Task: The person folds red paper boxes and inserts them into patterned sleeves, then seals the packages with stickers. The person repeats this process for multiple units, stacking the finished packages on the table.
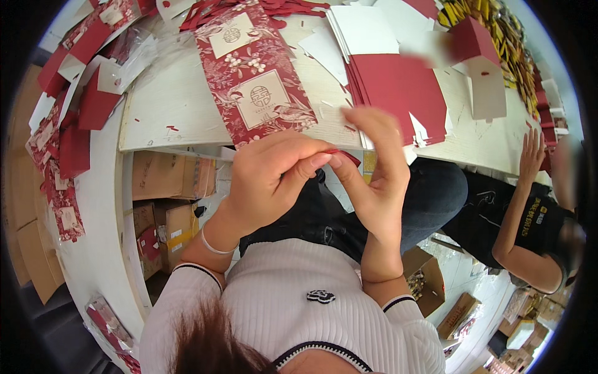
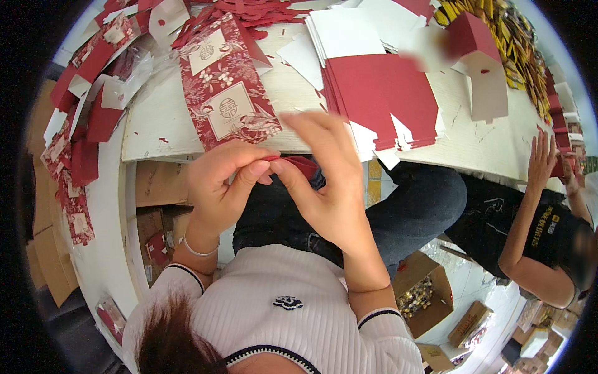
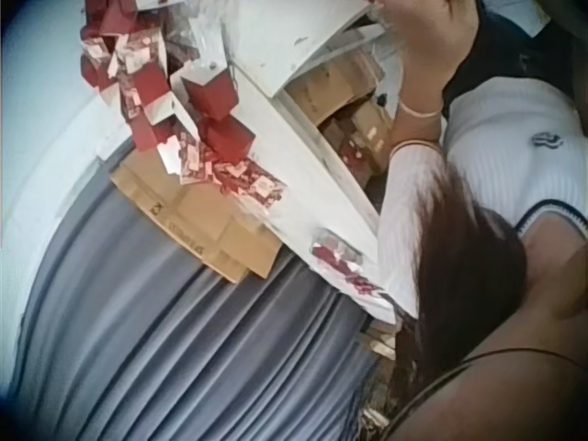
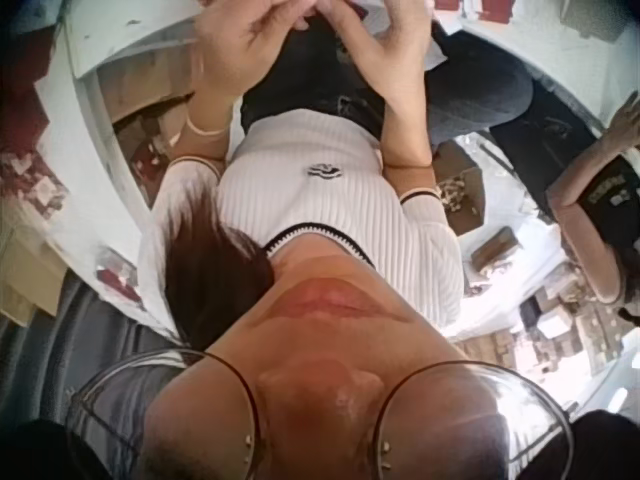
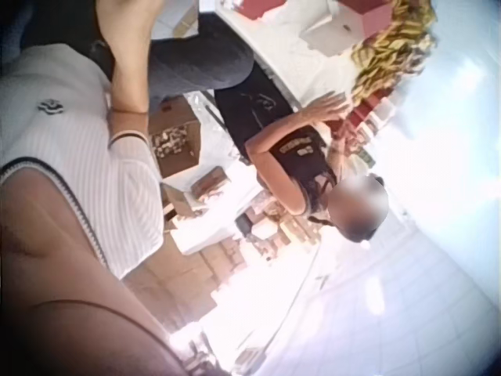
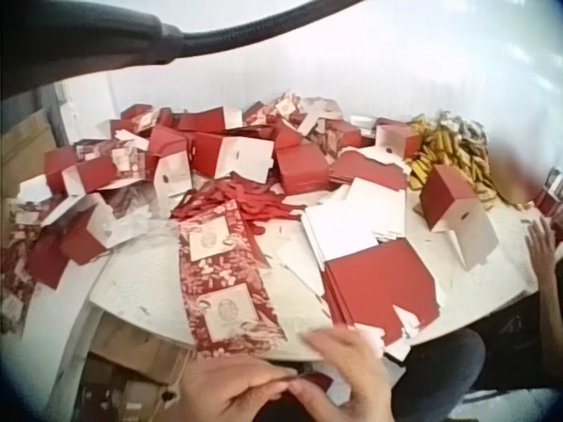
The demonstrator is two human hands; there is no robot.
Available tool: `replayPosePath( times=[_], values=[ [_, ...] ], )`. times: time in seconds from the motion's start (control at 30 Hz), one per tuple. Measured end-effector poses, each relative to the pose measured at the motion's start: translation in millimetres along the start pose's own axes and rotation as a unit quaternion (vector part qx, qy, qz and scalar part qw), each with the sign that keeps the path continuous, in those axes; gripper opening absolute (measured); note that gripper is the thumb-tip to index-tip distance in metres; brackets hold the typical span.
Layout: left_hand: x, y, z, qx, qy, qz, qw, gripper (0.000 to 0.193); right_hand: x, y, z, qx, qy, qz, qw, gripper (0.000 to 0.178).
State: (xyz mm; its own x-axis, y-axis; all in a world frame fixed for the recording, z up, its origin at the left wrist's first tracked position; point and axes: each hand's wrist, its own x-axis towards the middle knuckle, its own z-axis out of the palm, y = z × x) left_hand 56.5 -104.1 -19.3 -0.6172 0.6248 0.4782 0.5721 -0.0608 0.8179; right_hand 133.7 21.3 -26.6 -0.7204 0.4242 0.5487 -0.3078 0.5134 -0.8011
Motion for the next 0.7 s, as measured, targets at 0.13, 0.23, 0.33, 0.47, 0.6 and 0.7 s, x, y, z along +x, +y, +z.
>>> replayPosePath(
  times=[0.13, 0.23, 0.33, 0.47, 0.6, 0.7],
  values=[
    [-4.8, -3.9, 0.0, 0.013, 0.050, -0.003, 0.999, 0.009, -5.6, -4.1, 9.3, 0.129, -0.066, 0.122, 0.982, 0.022],
    [-5.5, -8.5, -9.1, 0.034, 0.137, -0.046, 0.989, 0.011, -3.2, 3.5, 17.9, 0.108, -0.041, 0.084, 0.990, 0.015],
    [-3.7, -27.1, -54.5, 0.040, 0.183, -0.133, 0.973, 0.029, 2.6, 9.0, 14.7, 0.149, 0.007, 0.102, 0.984, 0.013],
    [0.6, -63.6, -95.5, 0.014, 0.018, -0.398, 0.917, 0.031, 28.2, 19.9, 19.4, 0.057, 0.021, 0.006, 0.998, 0.011],
    [16.9, -66.3, -56.2, -0.254, 0.089, -0.322, 0.908, 0.021, 66.4, 26.7, 35.8, -0.008, -0.041, -0.096, 0.994, 0.013],
    [19.3, -59.9, -35.0, -0.306, 0.108, -0.259, 0.910, 0.021, 83.6, 35.5, 42.3, -0.044, -0.081, -0.132, 0.987, 0.014]
  ],
)
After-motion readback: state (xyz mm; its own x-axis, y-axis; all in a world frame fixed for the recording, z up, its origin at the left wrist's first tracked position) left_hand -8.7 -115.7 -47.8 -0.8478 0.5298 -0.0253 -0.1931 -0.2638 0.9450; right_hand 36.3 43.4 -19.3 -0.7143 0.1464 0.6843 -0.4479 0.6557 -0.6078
